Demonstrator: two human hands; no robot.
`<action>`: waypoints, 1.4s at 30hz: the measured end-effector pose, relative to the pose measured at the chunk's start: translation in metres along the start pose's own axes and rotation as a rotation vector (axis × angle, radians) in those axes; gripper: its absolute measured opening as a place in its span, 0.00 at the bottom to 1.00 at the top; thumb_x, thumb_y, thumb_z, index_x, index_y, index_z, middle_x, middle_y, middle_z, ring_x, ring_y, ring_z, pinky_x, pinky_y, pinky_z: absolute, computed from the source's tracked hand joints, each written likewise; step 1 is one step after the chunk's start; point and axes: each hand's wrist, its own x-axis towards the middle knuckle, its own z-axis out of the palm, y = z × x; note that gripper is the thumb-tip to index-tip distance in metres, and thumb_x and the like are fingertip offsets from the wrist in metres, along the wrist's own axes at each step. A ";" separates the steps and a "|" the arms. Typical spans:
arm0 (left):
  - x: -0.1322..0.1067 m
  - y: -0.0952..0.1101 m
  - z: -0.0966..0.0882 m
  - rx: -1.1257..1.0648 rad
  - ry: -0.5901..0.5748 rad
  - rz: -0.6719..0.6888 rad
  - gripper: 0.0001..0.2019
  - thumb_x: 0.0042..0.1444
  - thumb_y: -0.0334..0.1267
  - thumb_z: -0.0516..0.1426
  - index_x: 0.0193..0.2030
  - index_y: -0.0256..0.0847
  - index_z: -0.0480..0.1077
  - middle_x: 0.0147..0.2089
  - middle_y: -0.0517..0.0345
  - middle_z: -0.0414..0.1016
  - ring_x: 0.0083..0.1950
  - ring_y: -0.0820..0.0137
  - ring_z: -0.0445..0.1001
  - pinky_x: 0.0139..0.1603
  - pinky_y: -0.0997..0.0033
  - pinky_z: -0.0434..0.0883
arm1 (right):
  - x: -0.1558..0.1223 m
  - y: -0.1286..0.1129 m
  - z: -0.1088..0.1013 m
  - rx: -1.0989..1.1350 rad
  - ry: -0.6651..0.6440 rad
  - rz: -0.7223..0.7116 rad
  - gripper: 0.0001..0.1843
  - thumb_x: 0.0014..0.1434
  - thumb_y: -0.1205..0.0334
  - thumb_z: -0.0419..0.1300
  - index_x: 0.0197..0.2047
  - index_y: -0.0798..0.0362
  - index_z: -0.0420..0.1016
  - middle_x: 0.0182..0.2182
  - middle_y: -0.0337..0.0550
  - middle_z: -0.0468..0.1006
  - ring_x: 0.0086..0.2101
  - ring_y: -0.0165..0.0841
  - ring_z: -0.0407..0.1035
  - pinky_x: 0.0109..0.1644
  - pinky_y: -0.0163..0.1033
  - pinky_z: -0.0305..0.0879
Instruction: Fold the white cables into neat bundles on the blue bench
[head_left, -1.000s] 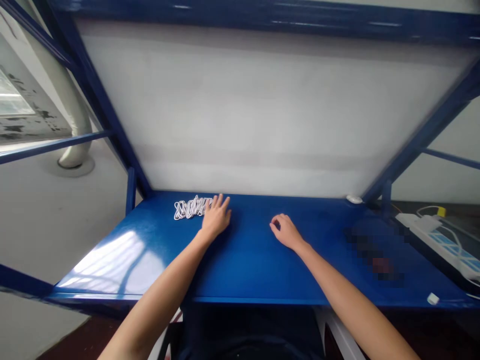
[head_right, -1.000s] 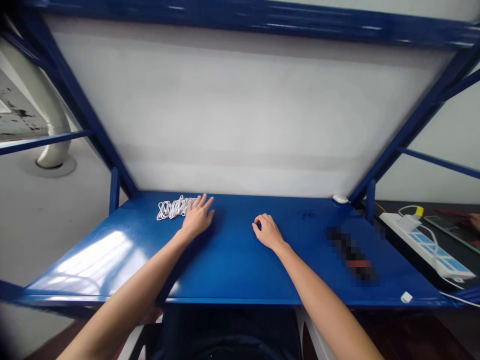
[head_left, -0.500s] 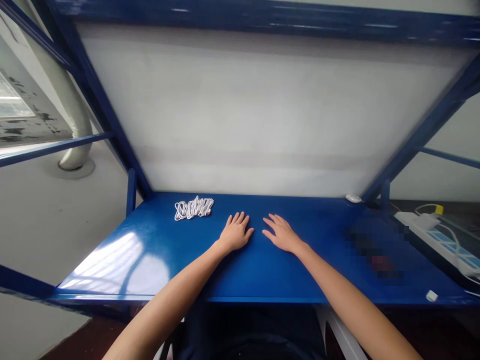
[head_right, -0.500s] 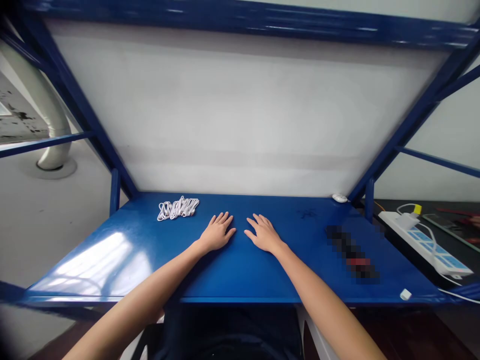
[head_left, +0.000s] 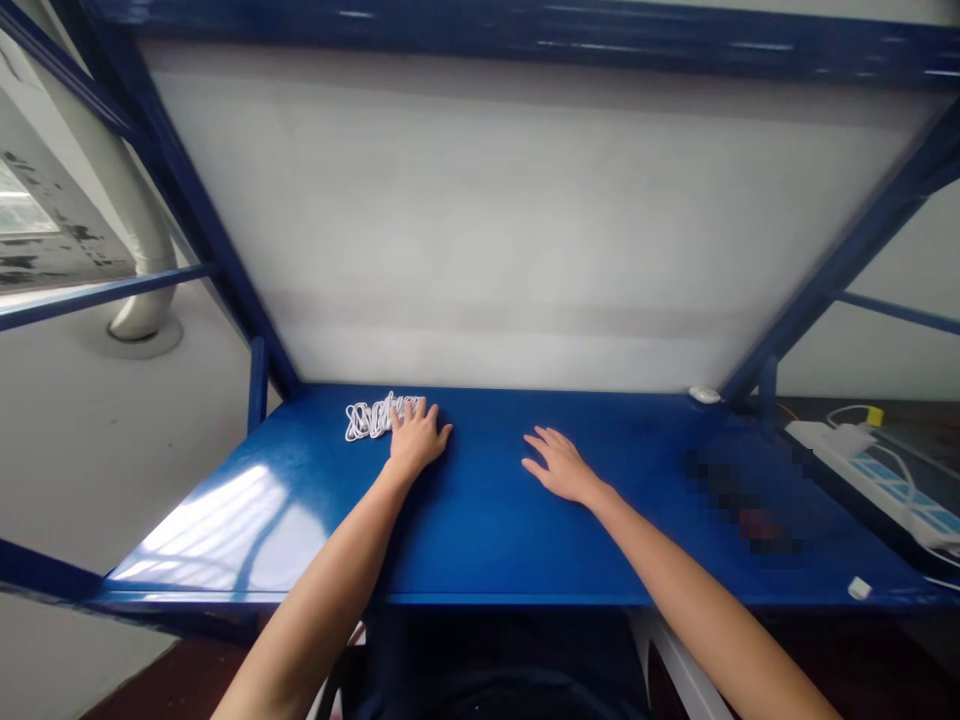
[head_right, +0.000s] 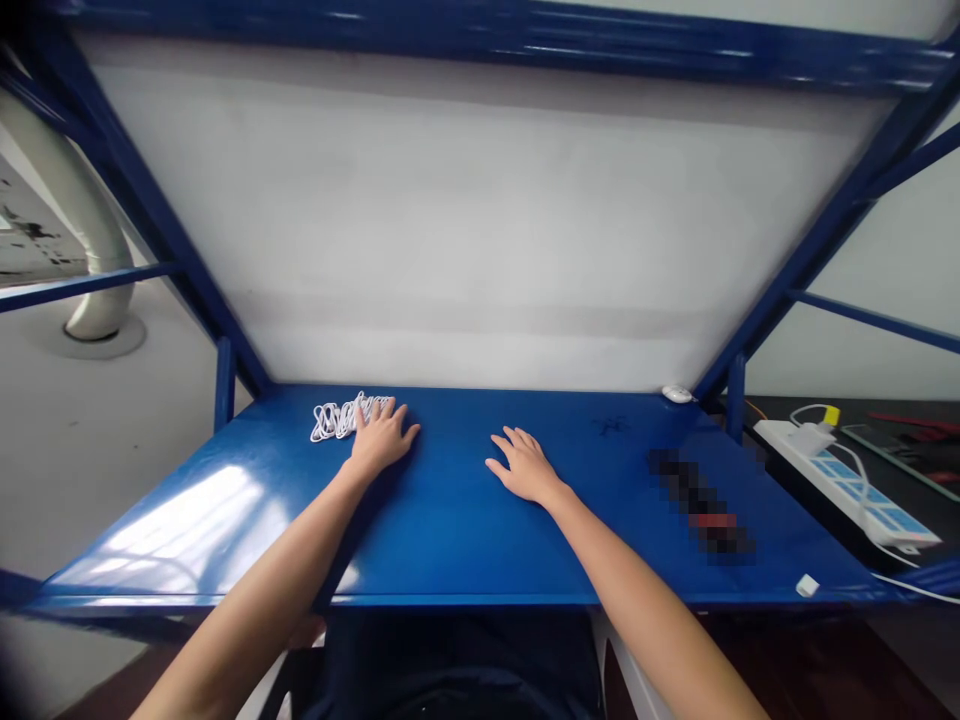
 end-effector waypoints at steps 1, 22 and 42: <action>0.002 -0.006 0.000 0.002 -0.011 -0.005 0.25 0.60 0.51 0.47 0.57 0.37 0.67 0.65 0.40 0.60 0.66 0.46 0.55 0.64 0.37 0.40 | 0.000 0.000 0.000 0.002 -0.002 0.001 0.37 0.63 0.37 0.41 0.67 0.50 0.55 0.68 0.47 0.47 0.66 0.44 0.37 0.66 0.49 0.38; 0.001 0.007 -0.001 -0.124 -0.095 0.156 0.19 0.62 0.43 0.47 0.52 0.34 0.70 0.60 0.41 0.65 0.61 0.54 0.63 0.60 0.57 0.60 | 0.000 0.002 0.000 0.026 0.028 -0.017 0.35 0.63 0.39 0.44 0.66 0.51 0.58 0.67 0.49 0.50 0.66 0.46 0.40 0.66 0.53 0.42; -0.012 0.045 0.003 -0.422 -0.324 0.277 0.28 0.64 0.43 0.43 0.69 0.37 0.48 0.71 0.43 0.47 0.71 0.63 0.44 0.68 0.55 0.48 | 0.005 0.004 0.010 -0.014 0.156 -0.076 0.28 0.63 0.46 0.49 0.61 0.51 0.66 0.63 0.51 0.60 0.63 0.45 0.49 0.65 0.54 0.46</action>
